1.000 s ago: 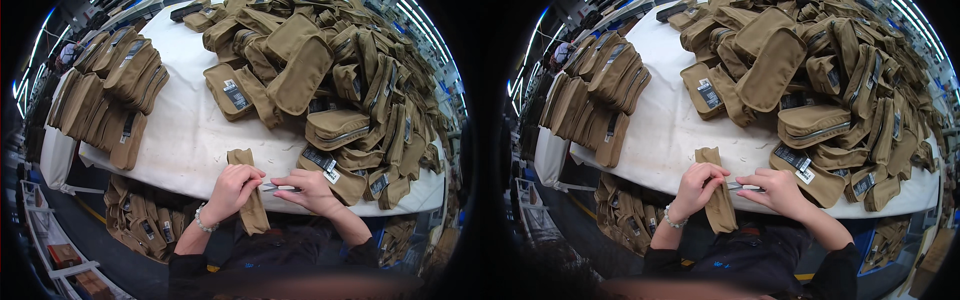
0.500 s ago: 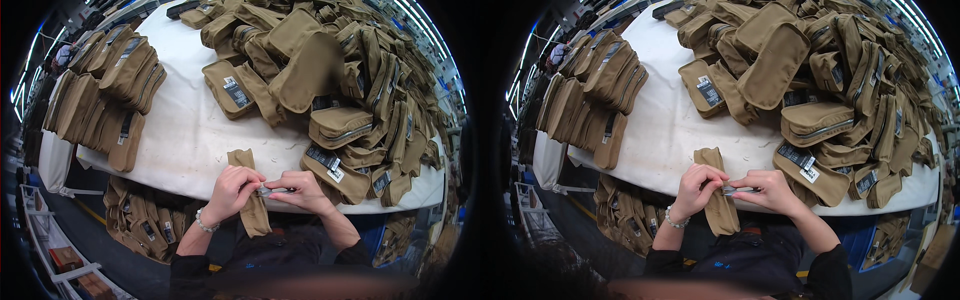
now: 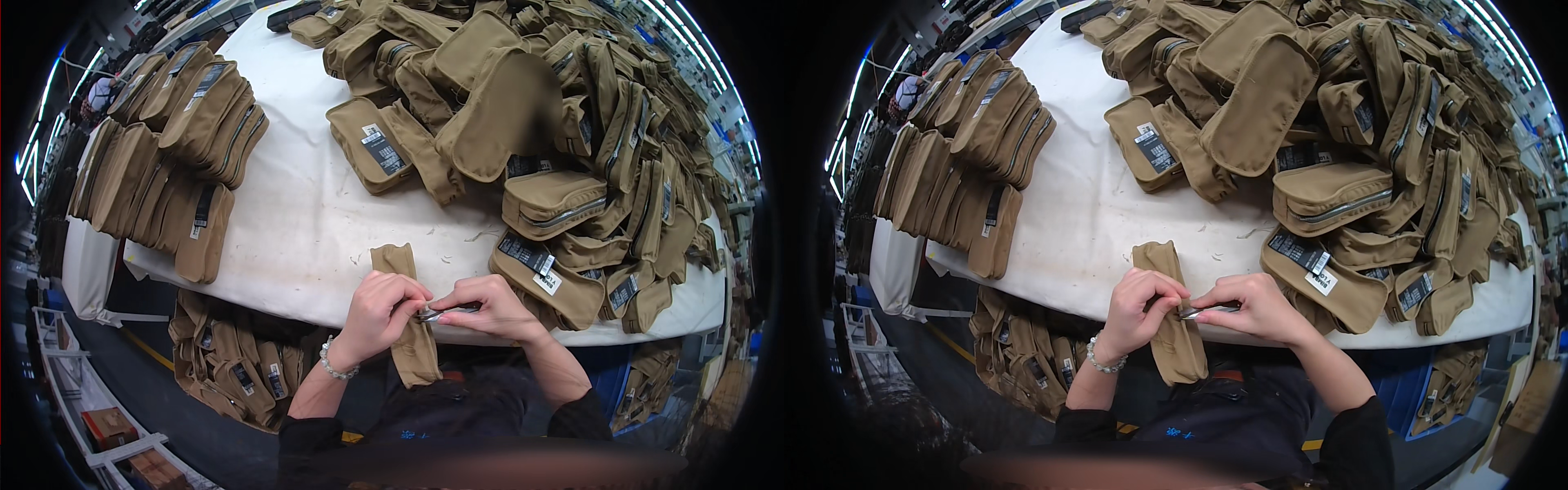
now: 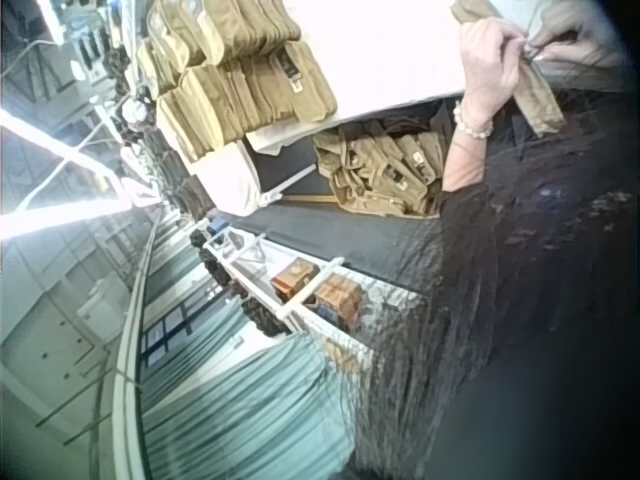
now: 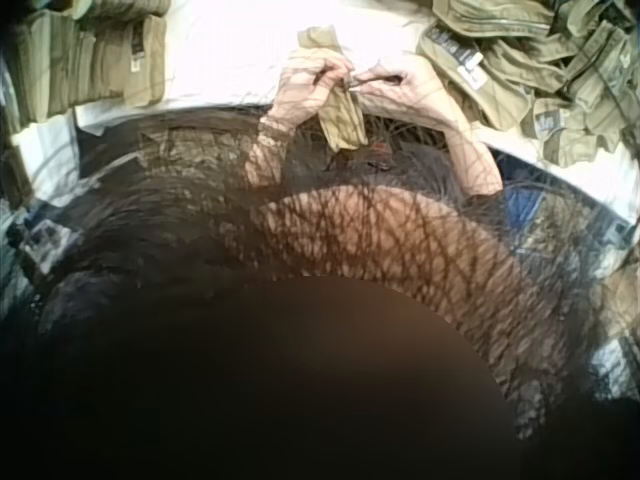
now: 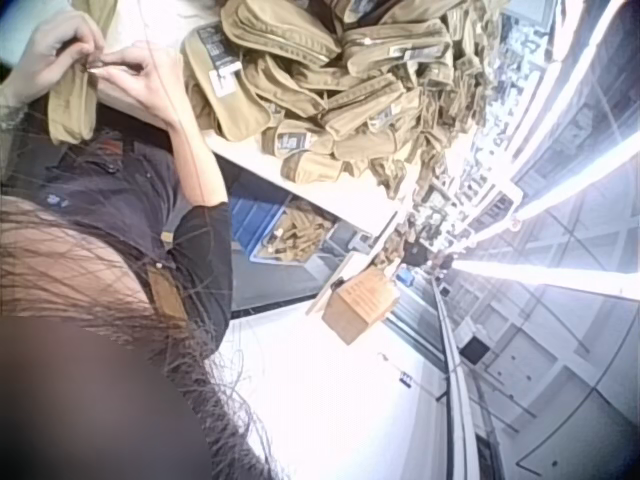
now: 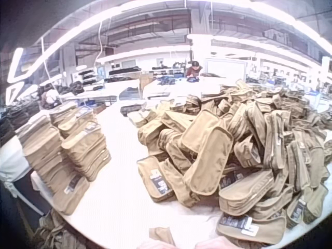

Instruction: Trimming excess threads and cleaning small tan pouches with snips in a factory setting.

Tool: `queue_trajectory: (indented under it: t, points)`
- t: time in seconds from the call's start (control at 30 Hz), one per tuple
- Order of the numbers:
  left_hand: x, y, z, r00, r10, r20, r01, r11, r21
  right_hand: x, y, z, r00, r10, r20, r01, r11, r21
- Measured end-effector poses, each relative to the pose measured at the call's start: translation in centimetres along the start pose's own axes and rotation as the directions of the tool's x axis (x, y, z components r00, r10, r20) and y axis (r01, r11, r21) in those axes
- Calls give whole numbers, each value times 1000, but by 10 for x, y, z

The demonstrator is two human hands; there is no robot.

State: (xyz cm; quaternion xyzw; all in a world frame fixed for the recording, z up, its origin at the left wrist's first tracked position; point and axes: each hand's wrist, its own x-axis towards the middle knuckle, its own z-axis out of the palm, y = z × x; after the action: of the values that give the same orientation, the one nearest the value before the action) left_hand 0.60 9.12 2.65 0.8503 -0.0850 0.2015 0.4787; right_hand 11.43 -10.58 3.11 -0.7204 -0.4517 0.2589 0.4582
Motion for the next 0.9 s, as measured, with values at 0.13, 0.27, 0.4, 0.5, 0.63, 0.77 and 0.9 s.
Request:
queue_trajectory:
  t: [0.13,0.27,0.4,0.5,0.63,0.77,0.9]
  points:
    - [0,1,0,1000,1,6,-1,1000,11,2,1,-2,999,-6,36,3,996,84]
    - [0,-1,0,1000,-27,-2,27,999,-20,2,5,-1,997,-11,72,-1,988,157]
    - [-4,-6,-8,999,-31,42,36,991,-130,-2,0,-7,994,30,104,-44,989,141]
    - [-6,-16,-19,987,87,137,-25,914,-405,-8,-2,-10,994,46,99,-58,991,119]
    - [-7,-19,-25,951,220,217,-78,851,-519,-11,-8,-6,970,243,22,-242,945,222]
    - [-10,-24,-21,944,258,205,-94,807,-583,-11,7,34,936,310,-167,-114,715,690]
    - [-8,-17,-20,948,270,167,-148,841,-520,-18,-14,50,933,359,-34,-254,721,644]
